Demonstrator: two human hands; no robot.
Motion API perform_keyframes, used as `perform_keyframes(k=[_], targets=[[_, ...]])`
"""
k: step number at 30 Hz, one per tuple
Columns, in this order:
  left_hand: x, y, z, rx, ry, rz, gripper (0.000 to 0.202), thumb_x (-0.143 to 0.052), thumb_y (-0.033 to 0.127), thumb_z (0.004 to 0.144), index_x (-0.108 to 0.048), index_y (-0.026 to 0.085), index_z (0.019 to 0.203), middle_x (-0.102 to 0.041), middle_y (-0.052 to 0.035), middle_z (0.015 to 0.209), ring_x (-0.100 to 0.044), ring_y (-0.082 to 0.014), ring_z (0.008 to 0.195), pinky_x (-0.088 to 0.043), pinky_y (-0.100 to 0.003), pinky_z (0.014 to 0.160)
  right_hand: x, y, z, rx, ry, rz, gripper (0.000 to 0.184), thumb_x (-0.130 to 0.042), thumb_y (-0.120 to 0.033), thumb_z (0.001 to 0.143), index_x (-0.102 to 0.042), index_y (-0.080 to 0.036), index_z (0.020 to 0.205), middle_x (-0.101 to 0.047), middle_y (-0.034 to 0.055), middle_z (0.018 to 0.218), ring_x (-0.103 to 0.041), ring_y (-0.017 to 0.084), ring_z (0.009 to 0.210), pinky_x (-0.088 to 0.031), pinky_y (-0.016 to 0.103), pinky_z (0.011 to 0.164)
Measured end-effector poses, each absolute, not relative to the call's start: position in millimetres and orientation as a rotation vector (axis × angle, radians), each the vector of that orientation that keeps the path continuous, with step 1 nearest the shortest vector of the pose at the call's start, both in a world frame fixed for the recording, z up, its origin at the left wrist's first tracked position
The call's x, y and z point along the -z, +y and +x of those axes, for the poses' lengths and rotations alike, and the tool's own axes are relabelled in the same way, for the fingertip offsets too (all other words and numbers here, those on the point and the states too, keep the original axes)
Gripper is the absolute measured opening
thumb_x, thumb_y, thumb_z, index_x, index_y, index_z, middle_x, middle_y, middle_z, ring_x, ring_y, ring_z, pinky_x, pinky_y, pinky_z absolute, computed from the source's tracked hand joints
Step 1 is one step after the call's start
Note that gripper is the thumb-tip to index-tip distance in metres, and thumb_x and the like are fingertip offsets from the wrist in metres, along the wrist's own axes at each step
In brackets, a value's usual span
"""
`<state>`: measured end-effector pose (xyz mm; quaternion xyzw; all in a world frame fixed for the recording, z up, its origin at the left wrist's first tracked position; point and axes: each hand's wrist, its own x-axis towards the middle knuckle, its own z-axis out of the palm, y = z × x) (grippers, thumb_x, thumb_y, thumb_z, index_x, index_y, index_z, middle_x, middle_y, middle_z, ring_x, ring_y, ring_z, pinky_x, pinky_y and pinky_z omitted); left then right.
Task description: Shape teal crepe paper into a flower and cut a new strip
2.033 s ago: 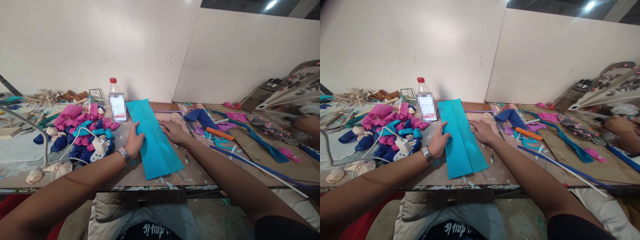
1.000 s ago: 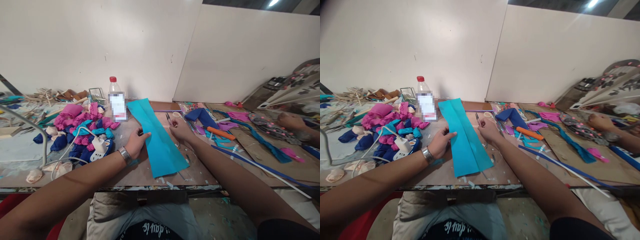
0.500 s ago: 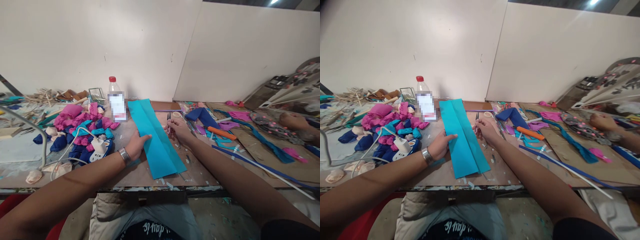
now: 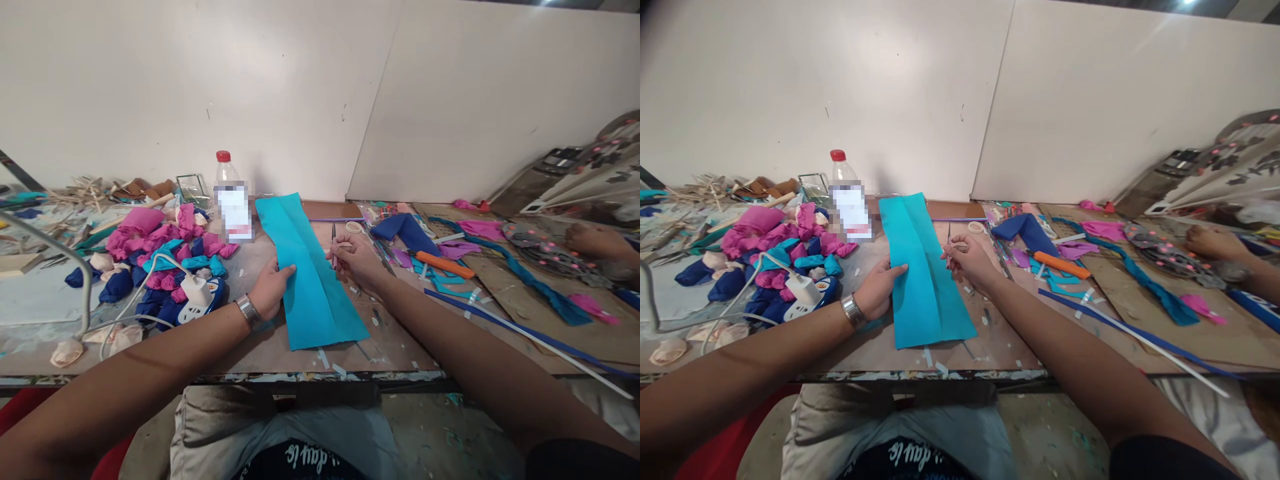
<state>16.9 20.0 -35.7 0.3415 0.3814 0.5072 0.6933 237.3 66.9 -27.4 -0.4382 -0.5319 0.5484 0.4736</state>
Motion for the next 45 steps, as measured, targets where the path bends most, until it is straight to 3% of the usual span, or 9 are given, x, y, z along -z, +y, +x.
perform_keyframes(k=[4,9,14,18,24,28,31,37,45], targets=[[32.0,18.9,16.8,-1.177,0.869,0.730,0.058,-0.076,0.025,0.080,-0.057,0.025,0.135,-0.073,-0.0108,0.131,-0.071,-0.0316,0.114,-0.058,-0.051,0.101,30.8,68.9,238.5,-1.399,-1.266,-1.057,0.054,-0.087,-0.049,0.073,-0.057,-0.020,0.108,-0.072,0.0001,0.079,-0.059,0.010,0.052,-0.045,0.019,0.042],[30.0,18.7,13.8,-1.170,0.889,0.831,0.079,-0.083,0.021,0.071,-0.049,0.027,0.142,-0.075,-0.0101,0.123,-0.074,-0.0302,0.101,-0.061,-0.050,0.091,16.5,63.7,235.2,-1.437,-1.258,-1.057,0.043,-0.086,-0.042,0.075,-0.061,-0.018,0.101,-0.073,0.0022,0.080,-0.062,0.010,0.053,-0.047,0.019,0.044],[33.3,19.5,12.5,-1.095,0.920,0.841,0.050,-0.086,0.026,0.068,-0.068,0.017,0.113,-0.077,-0.0157,0.115,-0.074,-0.0338,0.099,-0.060,-0.053,0.092,-18.7,38.2,224.9,-1.648,-1.205,-0.983,0.030,-0.080,-0.036,0.082,-0.060,-0.019,0.095,-0.073,0.0016,0.078,-0.062,0.009,0.051,-0.046,0.017,0.042],[33.4,19.1,14.2,-1.112,0.946,0.787,0.043,-0.085,0.033,0.071,-0.071,0.016,0.108,-0.078,-0.0160,0.111,-0.075,-0.0356,0.099,-0.058,-0.056,0.095,-25.6,-7.5,216.6,-2.152,-1.246,-0.824,0.039,-0.086,-0.042,0.078,-0.058,-0.018,0.095,-0.074,0.0025,0.076,-0.071,0.015,0.056,-0.048,0.016,0.038],[24.3,19.2,19.1,-1.224,0.964,0.627,0.052,-0.072,0.022,0.084,-0.062,0.021,0.136,-0.075,-0.0110,0.125,-0.072,-0.0332,0.112,-0.057,-0.054,0.102,26.0,-77.9,203.0,-2.927,-1.083,-0.264,0.051,-0.083,-0.058,0.079,-0.057,-0.015,0.090,-0.075,0.0062,0.074,-0.073,0.017,0.057,-0.057,0.023,0.052],[20.4,21.6,17.4,-1.229,1.023,0.553,0.043,-0.061,0.018,0.090,-0.063,0.018,0.134,-0.075,-0.0117,0.125,-0.072,-0.0323,0.111,-0.056,-0.055,0.104,53.5,-92.6,202.8,-2.932,-1.056,-0.353,0.052,-0.089,-0.055,0.073,-0.063,-0.012,0.086,-0.074,0.0053,0.071,-0.072,0.015,0.057,-0.058,0.022,0.055],[18.7,21.5,13.9,-1.197,1.056,0.514,0.036,-0.063,0.024,0.090,-0.068,0.015,0.125,-0.076,-0.0133,0.120,-0.072,-0.0347,0.112,-0.055,-0.057,0.104,53.1,-94.3,207.0,-2.988,-0.938,-0.352,0.051,-0.091,-0.054,0.071,-0.061,-0.013,0.082,-0.076,0.0068,0.075,-0.073,0.014,0.060,-0.058,0.020,0.054],[16.1,12.7,9.1,-1.091,0.873,0.514,0.045,-0.059,0.038,0.090,-0.070,0.013,0.127,-0.078,-0.0146,0.112,-0.071,-0.0393,0.115,-0.057,-0.060,0.100,40.2,-93.6,213.9,-2.907,-0.917,-0.413,0.047,-0.091,-0.047,0.074,-0.062,-0.012,0.085,-0.077,0.0084,0.076,-0.070,0.012,0.054,-0.056,0.019,0.054],[6.3,-1.7,11.4,-0.974,0.863,0.488,0.052,-0.068,0.032,0.083,-0.066,0.013,0.131,-0.079,-0.0139,0.113,-0.074,-0.0376,0.107,-0.061,-0.053,0.093,37.8,-88.8,213.3,-2.809,-0.849,-0.209,0.042,-0.082,-0.048,0.085,-0.058,-0.013,0.089,-0.078,0.0096,0.077,-0.075,0.017,0.060,-0.059,0.026,0.062]])
